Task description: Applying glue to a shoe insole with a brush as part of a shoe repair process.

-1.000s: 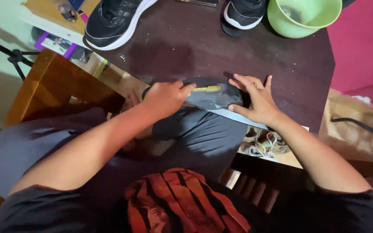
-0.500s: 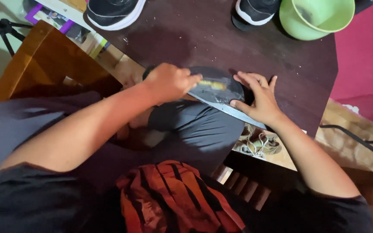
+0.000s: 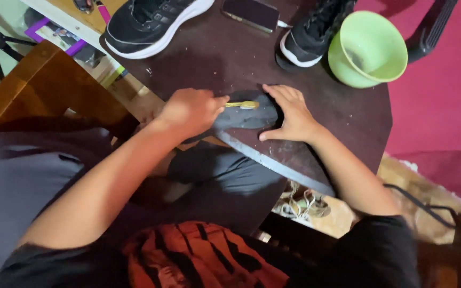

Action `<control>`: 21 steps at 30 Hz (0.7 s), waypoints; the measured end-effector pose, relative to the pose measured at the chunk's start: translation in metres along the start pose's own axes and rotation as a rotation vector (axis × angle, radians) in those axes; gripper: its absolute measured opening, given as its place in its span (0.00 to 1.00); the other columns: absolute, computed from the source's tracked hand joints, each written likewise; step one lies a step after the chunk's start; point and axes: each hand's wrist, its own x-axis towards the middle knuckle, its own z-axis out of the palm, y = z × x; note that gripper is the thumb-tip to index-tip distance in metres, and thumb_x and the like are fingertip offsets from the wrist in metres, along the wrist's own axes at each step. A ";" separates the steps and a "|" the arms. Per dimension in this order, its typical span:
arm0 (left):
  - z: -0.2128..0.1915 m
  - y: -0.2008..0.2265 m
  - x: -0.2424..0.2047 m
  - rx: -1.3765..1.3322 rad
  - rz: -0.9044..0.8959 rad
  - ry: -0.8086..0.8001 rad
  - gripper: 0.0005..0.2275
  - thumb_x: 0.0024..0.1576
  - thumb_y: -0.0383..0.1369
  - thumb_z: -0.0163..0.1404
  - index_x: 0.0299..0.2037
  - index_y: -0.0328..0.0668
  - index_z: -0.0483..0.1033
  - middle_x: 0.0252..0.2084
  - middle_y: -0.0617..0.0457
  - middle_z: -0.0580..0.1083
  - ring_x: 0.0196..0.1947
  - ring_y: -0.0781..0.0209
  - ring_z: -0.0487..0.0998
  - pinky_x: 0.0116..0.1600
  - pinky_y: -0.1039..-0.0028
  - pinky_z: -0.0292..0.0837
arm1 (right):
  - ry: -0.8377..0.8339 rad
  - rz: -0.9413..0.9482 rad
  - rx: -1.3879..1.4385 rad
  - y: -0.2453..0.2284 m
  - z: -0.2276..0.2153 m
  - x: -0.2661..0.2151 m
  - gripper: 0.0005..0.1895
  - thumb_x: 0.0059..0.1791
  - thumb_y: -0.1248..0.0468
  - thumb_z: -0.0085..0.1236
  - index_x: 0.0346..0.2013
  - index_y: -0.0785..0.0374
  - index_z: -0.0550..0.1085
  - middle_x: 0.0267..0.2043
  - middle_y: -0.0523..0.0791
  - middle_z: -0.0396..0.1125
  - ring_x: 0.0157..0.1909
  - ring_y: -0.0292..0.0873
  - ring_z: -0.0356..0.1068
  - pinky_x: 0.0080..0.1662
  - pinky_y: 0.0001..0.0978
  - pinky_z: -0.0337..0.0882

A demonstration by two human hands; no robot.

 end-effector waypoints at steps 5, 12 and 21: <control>-0.040 0.012 -0.018 -0.010 -0.101 -0.055 0.11 0.63 0.46 0.43 0.44 0.65 0.80 0.27 0.56 0.74 0.22 0.48 0.79 0.27 0.60 0.74 | 0.004 0.008 -0.006 -0.011 -0.002 -0.008 0.63 0.32 0.32 0.74 0.73 0.57 0.61 0.60 0.44 0.66 0.61 0.49 0.62 0.57 0.49 0.56; 0.002 0.026 -0.013 0.111 0.036 0.240 0.09 0.62 0.44 0.45 0.48 0.71 0.77 0.26 0.60 0.71 0.21 0.54 0.76 0.25 0.61 0.71 | -0.047 0.043 -0.089 -0.032 0.007 0.006 0.62 0.34 0.31 0.71 0.73 0.58 0.61 0.63 0.48 0.60 0.68 0.56 0.54 0.64 0.75 0.46; 0.007 0.010 -0.027 0.131 0.117 0.072 0.07 0.63 0.42 0.44 0.44 0.65 0.76 0.30 0.60 0.74 0.24 0.57 0.78 0.29 0.63 0.72 | -0.145 0.079 0.018 -0.039 -0.003 0.007 0.56 0.34 0.36 0.74 0.68 0.58 0.63 0.74 0.55 0.52 0.77 0.63 0.46 0.65 0.85 0.34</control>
